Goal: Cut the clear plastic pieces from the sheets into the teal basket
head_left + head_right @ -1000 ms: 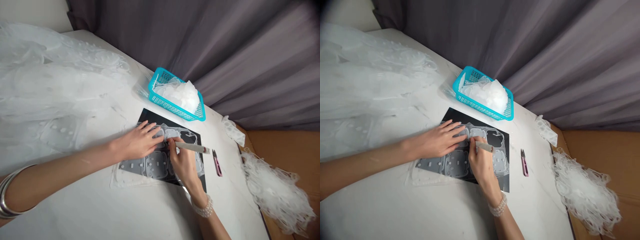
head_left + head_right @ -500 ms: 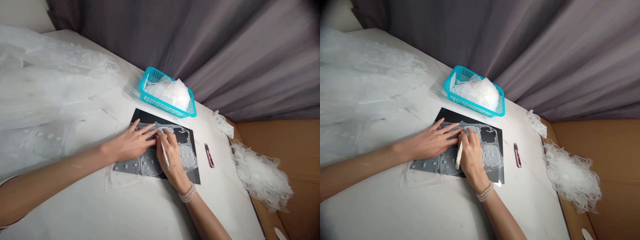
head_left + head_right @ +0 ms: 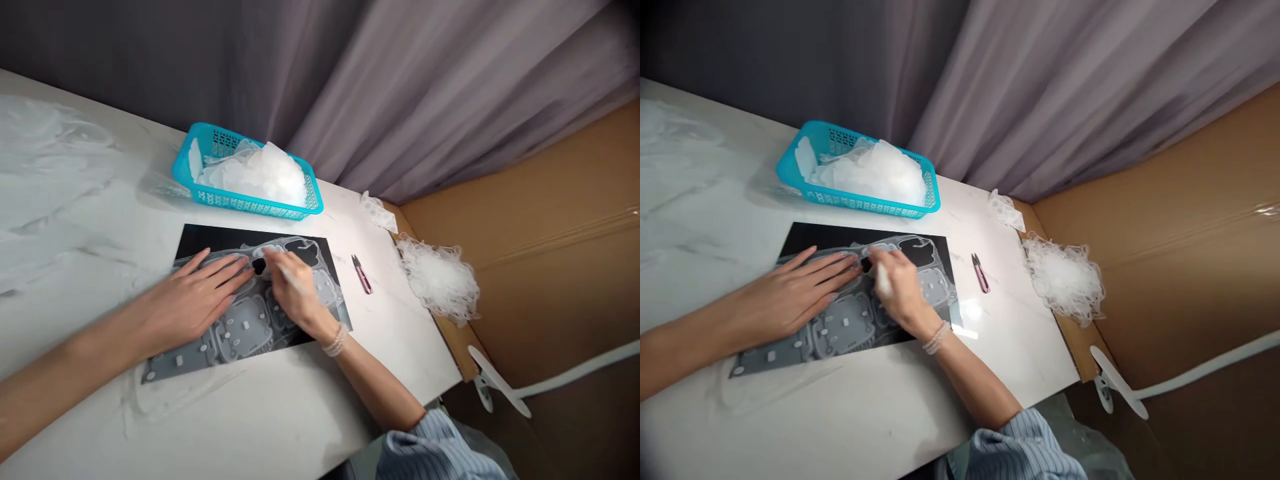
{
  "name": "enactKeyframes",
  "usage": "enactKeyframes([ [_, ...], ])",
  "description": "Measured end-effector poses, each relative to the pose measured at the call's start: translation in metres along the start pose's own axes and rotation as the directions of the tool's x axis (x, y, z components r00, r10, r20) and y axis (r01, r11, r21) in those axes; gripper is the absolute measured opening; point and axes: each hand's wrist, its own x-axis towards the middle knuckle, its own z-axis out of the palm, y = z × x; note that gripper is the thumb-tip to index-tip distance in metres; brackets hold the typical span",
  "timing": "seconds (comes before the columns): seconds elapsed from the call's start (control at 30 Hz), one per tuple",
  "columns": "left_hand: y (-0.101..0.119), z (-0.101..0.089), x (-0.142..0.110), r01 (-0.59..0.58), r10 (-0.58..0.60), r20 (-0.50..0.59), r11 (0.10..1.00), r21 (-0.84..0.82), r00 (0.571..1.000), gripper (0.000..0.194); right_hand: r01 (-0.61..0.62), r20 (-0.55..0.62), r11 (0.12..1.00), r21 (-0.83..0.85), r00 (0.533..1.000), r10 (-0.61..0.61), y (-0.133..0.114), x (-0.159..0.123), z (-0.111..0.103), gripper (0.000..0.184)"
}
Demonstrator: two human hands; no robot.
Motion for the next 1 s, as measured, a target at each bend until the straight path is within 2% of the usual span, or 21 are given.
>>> enactKeyframes([
  [0.03, 0.0, 0.0, 0.0, 0.002, -0.002, -0.004, 1.0, -0.008, 1.0, 0.049, -0.109, -0.122, 0.985, 0.131, 0.985, 0.125, 0.009, -0.003, -0.013, 0.026],
  [0.07, 0.0, 0.0, 0.0, 0.003, -0.003, -0.003, 1.0, -0.019, 1.0, 0.049, -0.228, -0.237, 0.931, 0.284, 0.924, 0.299, 0.02, -0.008, -0.029, 0.025],
  [0.1, 0.001, 0.0, 0.0, 0.008, -0.008, -0.001, 0.999, -0.032, 1.0, 0.049, -0.272, -0.296, 0.901, 0.338, 0.878, 0.376, 0.031, -0.013, -0.047, 0.03],
  [0.17, 0.002, -0.003, 0.001, 0.028, -0.027, 0.002, 0.998, -0.055, 1.0, 0.049, -0.322, -0.317, 0.839, 0.439, 0.818, 0.48, 0.052, -0.023, -0.083, 0.032],
  [0.23, 0.004, -0.009, 0.005, 0.041, -0.04, 0.012, 0.995, -0.086, 0.999, 0.048, -0.337, -0.313, 0.803, 0.492, 0.792, 0.524, 0.068, -0.031, -0.107, 0.031],
  [0.33, 0.012, -0.024, 0.018, 0.071, -0.076, -0.013, 0.968, -0.24, 0.997, 0.042, -0.317, -0.297, 0.765, 0.56, 0.786, 0.543, 0.065, -0.033, -0.109, 0.031],
  [0.37, 0.016, -0.031, 0.025, 0.112, -0.127, -0.022, 0.931, -0.346, 0.992, 0.04, -0.303, -0.28, 0.748, 0.591, 0.792, 0.542, 0.055, -0.033, -0.104, 0.031],
  [0.4, 0.021, -0.038, 0.032, 0.179, -0.215, -0.019, 0.855, -0.487, 0.976, 0.038, -0.291, -0.253, 0.731, 0.617, 0.806, 0.535, 0.042, -0.032, -0.097, 0.032],
  [0.43, 0.027, -0.044, 0.041, 0.28, -0.348, 0.025, 0.709, -0.647, 0.937, 0.041, -0.278, -0.221, 0.72, 0.636, 0.828, 0.515, 0.027, -0.032, -0.091, 0.031],
  [0.47, 0.032, -0.049, 0.05, 0.393, -0.472, 0.154, 0.464, -0.794, 0.868, 0.046, -0.268, -0.177, 0.723, 0.636, 0.862, 0.475, 0.011, -0.032, -0.086, 0.031],
  [0.5, 0.037, -0.052, 0.058, 0.46, -0.529, 0.326, 0.141, -0.877, 0.784, 0.055, -0.255, -0.119, 0.745, 0.617, 0.905, 0.409, -0.005, -0.033, -0.084, 0.031],
  [0.53, 0.04, -0.054, 0.066, 0.487, -0.467, 0.5, -0.159, -0.859, 0.729, 0.064, -0.235, -0.036, 0.777, 0.584, 0.949, 0.314, -0.019, -0.034, -0.084, 0.031],
  [0.57, 0.043, -0.054, 0.072, 0.494, -0.355, 0.612, -0.372, -0.786, 0.707, 0.068, -0.21, 0.063, 0.81, 0.548, 0.976, 0.21, -0.03, -0.035, -0.085, 0.031],
  [0.6, 0.045, -0.053, 0.077, 0.498, -0.259, 0.666, -0.491, -0.715, 0.7, 0.068, -0.178, 0.149, 0.834, 0.522, 0.982, 0.116, -0.038, -0.036, -0.088, 0.032],
  [0.63, 0.046, -0.05, 0.08, 0.509, -0.203, 0.684, -0.53, -0.679, 0.701, 0.061, -0.154, 0.207, 0.846, 0.511, 0.977, 0.052, -0.041, -0.036, -0.092, 0.033],
  [0.7, 0.047, -0.045, 0.082, 0.529, -0.236, 0.684, -0.48, -0.7, 0.691, 0.039, -0.156, 0.189, 0.852, 0.499, 0.98, 0.069, -0.037, -0.031, -0.096, 0.037],
  [0.77, 0.048, -0.04, 0.08, 0.551, -0.324, 0.673, -0.396, -0.734, 0.664, 0.021, -0.228, 0.06, 0.874, 0.429, 0.973, 0.225, -0.023, -0.02, -0.096, 0.04],
  [0.83, 0.049, -0.039, 0.078, 0.574, -0.362, 0.669, -0.344, -0.743, 0.649, 0.013, -0.329, 0.01, 0.901, 0.281, 0.94, 0.34, -0.006, -0.007, -0.092, 0.038],
  [0.9, 0.05, -0.039, 0.076, 0.601, -0.365, 0.657, -0.27, -0.752, 0.659, 0.009, -0.369, 0.082, 0.915, 0.165, 0.929, 0.36, 0.007, 0.004, -0.085, 0.039],
  [0.93, 0.05, -0.04, 0.076, 0.615, -0.357, 0.651, -0.226, -0.756, 0.67, 0.008, -0.368, 0.148, 0.916, 0.162, 0.927, 0.346, 0.011, 0.009, -0.081, 0.039],
  [1.0, 0.05, -0.04, 0.075, 0.637, -0.345, 0.64, -0.139, -0.758, 0.687, 0.009, -0.365, 0.265, 0.893, 0.263, 0.917, 0.297, 0.013, 0.014, -0.075, 0.042],
])
